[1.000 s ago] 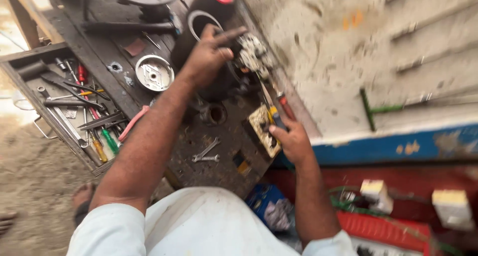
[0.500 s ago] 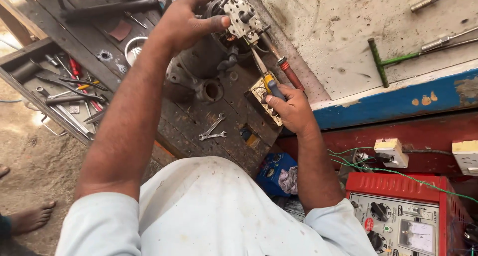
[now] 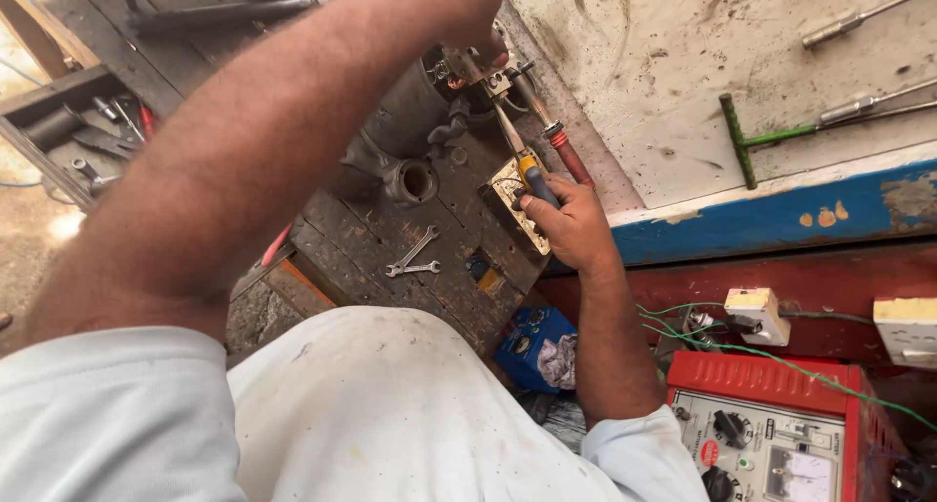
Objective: Repairing an electric motor using pliers and hand tools.
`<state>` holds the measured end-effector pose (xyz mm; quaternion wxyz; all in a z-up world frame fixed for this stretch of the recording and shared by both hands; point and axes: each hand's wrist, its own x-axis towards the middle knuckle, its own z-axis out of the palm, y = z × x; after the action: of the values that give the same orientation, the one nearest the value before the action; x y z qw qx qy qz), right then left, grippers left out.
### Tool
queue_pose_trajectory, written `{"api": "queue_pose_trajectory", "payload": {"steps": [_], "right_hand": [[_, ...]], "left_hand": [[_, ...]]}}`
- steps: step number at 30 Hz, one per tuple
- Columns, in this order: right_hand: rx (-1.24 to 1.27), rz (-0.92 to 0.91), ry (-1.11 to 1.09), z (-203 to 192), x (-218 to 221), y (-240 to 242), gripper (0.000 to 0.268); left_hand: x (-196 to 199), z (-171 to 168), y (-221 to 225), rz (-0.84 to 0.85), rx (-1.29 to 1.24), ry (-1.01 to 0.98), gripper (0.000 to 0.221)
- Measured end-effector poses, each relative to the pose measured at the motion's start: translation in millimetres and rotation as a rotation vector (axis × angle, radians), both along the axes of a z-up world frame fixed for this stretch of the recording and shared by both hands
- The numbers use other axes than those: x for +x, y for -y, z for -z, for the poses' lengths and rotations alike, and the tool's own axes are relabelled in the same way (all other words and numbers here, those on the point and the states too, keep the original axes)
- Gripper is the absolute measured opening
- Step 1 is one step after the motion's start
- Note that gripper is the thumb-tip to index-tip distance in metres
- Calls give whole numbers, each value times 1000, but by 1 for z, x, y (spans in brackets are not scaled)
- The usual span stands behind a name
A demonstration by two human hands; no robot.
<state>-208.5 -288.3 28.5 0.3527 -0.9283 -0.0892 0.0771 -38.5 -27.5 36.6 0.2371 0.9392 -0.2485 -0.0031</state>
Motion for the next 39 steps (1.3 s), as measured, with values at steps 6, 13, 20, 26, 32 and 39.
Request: {"api": "queue_pose_trajectory", "payload": {"steps": [6, 13, 20, 26, 32, 39], "right_hand": [[-64, -21, 14, -7, 6, 1, 23], [-110, 9, -5, -13, 7, 1, 24], [-81, -41, 23, -4, 9, 9, 25], [-77, -89, 61, -6, 6, 7, 25], [-73, -96, 84, -5, 4, 9, 25], [-102, -25, 60, -3, 8, 5, 28]], "left_hand": [[-2, 6, 9, -55, -7, -3, 53], [7, 0, 9, -108, 58, -50, 52], [38, 5, 35, 33, 220, -100, 47], [8, -30, 32, 75, 446, -28, 47], [-3, -34, 33, 67, 477, -69, 47], [-13, -38, 13, 14, 387, -170, 47]]}}
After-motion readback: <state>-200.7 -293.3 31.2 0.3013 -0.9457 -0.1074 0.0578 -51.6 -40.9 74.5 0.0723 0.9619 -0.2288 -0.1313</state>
